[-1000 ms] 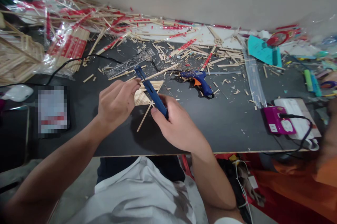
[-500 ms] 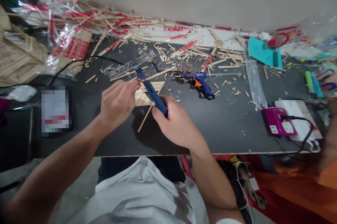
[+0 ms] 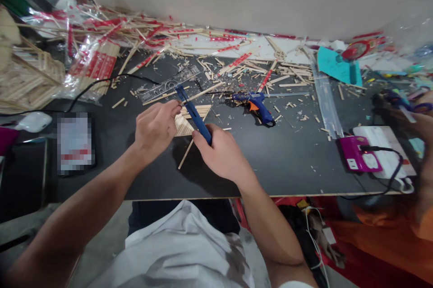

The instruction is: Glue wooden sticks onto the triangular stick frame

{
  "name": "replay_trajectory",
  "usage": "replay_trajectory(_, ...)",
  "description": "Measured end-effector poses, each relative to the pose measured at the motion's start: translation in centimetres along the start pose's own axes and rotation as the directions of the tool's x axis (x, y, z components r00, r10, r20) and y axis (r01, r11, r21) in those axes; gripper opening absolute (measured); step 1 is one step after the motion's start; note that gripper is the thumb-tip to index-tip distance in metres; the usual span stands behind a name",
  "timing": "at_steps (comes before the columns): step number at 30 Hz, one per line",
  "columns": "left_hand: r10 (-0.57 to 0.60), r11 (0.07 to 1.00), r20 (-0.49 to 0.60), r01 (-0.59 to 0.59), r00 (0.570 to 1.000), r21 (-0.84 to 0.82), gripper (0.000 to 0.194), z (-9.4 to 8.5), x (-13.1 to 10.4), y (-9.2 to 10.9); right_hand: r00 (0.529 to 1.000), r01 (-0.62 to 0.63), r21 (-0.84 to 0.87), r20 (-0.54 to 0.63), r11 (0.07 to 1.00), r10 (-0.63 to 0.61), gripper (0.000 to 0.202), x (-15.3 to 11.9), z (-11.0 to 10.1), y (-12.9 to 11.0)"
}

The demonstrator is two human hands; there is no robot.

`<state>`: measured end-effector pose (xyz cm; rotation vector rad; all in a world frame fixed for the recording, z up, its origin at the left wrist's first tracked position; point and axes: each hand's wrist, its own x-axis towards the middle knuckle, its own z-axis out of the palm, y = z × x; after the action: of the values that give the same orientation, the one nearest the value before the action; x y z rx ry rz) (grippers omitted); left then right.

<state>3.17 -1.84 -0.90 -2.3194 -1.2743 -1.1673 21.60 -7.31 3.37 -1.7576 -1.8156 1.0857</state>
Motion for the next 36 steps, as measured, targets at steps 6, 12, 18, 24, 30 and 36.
replay_trajectory(6, -0.06, 0.997, 0.027, 0.062, 0.998, -0.052, 0.033, 0.0, -0.1, -0.1, 1.0, -0.015, -0.087, 0.002, 0.996, 0.015, 0.038, -0.1, 0.1, -0.3)
replay_trajectory(12, -0.101, 0.988, 0.069, 0.108, 0.992, -0.114, 0.03, 0.2, -0.2, -0.5, 1.0, 0.004, -0.193, -0.028, 0.981, -0.01, 0.044, 0.5, 0.3, -0.3)
replay_trajectory(18, -0.109, 0.986, 0.106, 0.121, 0.988, -0.114, 0.028, 0.8, -0.1, -0.8, 0.999, 0.033, -0.231, -0.025, 0.973, -0.039, 0.046, 1.5, 0.5, 0.4)
replay_trajectory(24, -0.197, 0.968, 0.226, 0.226, 0.954, -0.111, 0.024, 1.5, -0.3, -1.3, 1.0, 0.0, -0.256, 0.012, 0.967, 0.004, 0.049, 2.2, 0.6, 0.4)
replay_trajectory(30, -0.254, 0.949, 0.271, 0.293, 0.928, -0.114, 0.026, 1.7, -0.4, -1.3, 0.997, -0.03, -0.295, 0.059, 0.955, 0.05, 0.056, 2.7, 0.4, 0.1)
replay_trajectory(36, -0.301, 0.941, 0.373, 0.337, 0.878, -0.034, 0.027, 1.5, -0.2, -1.0, 0.992, -0.044, -0.291, 0.102, 0.956, 0.077, 0.058, 2.9, 0.2, -0.2)
